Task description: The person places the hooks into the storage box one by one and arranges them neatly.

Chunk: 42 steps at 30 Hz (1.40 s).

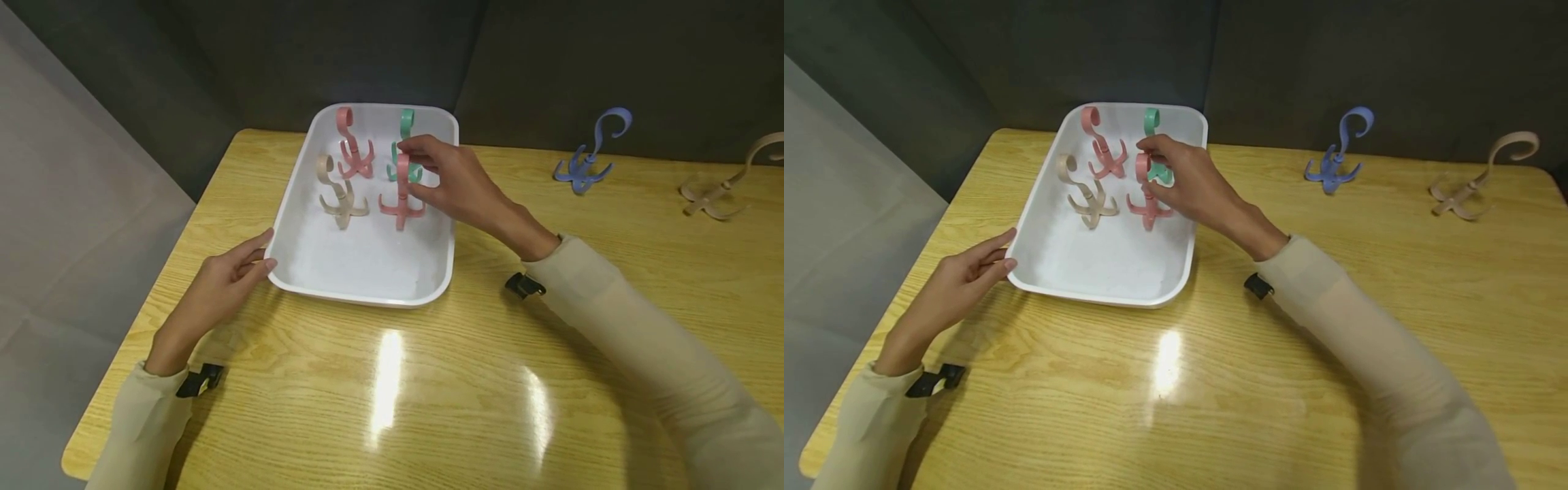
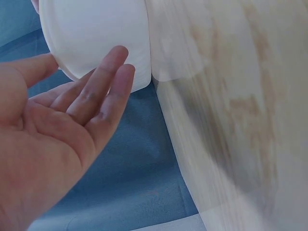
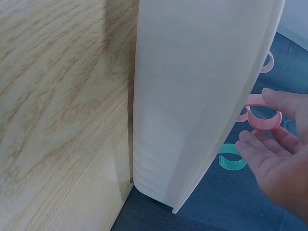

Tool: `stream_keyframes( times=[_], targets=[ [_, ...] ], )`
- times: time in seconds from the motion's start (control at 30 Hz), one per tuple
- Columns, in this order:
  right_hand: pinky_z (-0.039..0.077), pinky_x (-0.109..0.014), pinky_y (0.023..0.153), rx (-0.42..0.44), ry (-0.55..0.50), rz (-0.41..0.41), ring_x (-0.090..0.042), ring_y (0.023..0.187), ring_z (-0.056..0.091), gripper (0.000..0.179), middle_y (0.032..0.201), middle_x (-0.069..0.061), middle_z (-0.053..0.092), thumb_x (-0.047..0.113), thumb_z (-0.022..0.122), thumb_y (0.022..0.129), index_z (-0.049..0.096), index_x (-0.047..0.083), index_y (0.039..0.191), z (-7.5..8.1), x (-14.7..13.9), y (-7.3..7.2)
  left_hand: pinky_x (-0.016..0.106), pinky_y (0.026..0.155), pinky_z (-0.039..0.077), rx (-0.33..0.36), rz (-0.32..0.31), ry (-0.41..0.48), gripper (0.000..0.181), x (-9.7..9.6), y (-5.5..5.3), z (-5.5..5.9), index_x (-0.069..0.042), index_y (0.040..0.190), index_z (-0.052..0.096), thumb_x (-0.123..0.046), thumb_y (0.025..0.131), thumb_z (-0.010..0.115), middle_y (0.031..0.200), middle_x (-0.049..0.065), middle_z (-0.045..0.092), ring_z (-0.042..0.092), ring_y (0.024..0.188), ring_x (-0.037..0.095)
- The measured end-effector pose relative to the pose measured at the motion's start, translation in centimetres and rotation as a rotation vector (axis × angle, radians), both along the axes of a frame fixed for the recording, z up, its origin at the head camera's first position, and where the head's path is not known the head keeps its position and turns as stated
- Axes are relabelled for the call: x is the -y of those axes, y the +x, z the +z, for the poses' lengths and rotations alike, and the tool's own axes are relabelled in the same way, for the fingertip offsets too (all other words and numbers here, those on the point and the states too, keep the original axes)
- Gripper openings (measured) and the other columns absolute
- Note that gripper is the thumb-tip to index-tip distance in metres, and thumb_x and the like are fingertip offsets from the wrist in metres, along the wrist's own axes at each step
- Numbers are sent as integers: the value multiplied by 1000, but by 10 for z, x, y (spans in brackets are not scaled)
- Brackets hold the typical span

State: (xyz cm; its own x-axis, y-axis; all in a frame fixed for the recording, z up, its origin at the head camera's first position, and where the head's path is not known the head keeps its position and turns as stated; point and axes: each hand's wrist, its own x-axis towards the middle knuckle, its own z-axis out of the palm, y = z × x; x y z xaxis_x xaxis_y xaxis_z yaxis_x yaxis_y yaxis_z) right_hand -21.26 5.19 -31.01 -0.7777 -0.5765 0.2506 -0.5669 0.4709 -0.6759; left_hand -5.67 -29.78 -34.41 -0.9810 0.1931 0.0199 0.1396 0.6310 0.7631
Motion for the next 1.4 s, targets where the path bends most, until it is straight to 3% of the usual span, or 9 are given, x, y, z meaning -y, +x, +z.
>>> stream_keyframes(
  times=[0.43,0.8,1.23,1.4],
  targets=[
    [42,-45,115,-34,47,-30,-28,145,46,81,160,-14,44,16,85,89,42,4,157,5,-2,2,8,84,48,7,3,-8,55,-1,-1,2,-1,159,39,-12,109,58,135,31,62,67,117,41],
    [31,-47,121,-96,54,27,-27,153,32,90,167,-10,33,32,84,91,35,10,163,3,-13,6,7,83,48,-1,5,-18,55,-1,0,1,-2,159,39,-18,110,57,134,29,64,68,116,40],
    [22,-51,124,-117,70,-33,-19,159,11,90,174,-5,11,33,78,97,25,15,167,4,-34,10,7,84,48,2,9,-25,55,-1,0,0,-2,159,39,-18,110,57,134,29,63,68,116,40],
    [12,-53,126,-121,73,-48,-22,159,4,85,174,-3,2,42,68,102,20,17,168,2,-46,9,8,84,48,10,14,-40,55,0,0,0,-4,160,39,-21,110,57,135,29,63,68,116,39]
  ],
)
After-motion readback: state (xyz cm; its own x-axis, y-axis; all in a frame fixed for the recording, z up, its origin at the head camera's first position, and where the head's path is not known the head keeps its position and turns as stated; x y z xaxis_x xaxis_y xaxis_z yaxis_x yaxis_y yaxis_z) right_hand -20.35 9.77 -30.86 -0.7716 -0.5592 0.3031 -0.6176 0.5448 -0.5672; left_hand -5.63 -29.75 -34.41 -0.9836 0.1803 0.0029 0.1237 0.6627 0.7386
